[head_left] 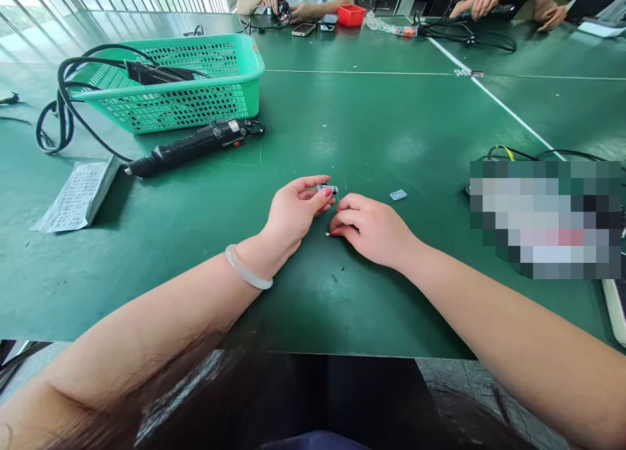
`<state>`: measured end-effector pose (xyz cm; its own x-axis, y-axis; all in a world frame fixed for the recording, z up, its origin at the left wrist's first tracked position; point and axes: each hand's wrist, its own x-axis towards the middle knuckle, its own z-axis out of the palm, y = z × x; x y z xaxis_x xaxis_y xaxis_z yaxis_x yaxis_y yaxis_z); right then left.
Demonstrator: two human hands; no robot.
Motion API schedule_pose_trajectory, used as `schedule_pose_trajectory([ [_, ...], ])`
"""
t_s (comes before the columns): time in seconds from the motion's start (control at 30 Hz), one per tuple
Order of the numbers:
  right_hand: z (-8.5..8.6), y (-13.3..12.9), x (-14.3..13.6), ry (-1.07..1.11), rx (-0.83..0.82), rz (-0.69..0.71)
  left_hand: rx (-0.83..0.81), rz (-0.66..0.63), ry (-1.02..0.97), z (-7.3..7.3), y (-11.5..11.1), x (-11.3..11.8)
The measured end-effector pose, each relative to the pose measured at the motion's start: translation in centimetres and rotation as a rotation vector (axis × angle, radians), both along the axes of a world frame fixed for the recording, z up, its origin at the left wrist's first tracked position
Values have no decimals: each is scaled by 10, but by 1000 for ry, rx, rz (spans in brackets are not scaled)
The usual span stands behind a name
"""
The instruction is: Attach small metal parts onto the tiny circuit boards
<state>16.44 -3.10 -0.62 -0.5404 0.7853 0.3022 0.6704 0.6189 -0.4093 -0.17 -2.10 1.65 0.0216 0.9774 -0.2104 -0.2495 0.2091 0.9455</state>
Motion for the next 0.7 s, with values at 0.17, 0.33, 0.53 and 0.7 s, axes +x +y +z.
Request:
schedule_pose_trajectory([
  [0.17, 11, -3, 6, 189, 95, -86, 44, -38, 2, -4, 0, -1],
  [0.33, 20, -6, 10, 377, 206, -277, 146, -148, 69, -7, -2, -1],
  [0.53, 21, -9, 7, 316, 310, -253, 183, -215, 145, -5, -6, 0],
  [0.7, 20, -11, 6, 273, 348, -262, 178, -217, 156, -4, -6, 1],
])
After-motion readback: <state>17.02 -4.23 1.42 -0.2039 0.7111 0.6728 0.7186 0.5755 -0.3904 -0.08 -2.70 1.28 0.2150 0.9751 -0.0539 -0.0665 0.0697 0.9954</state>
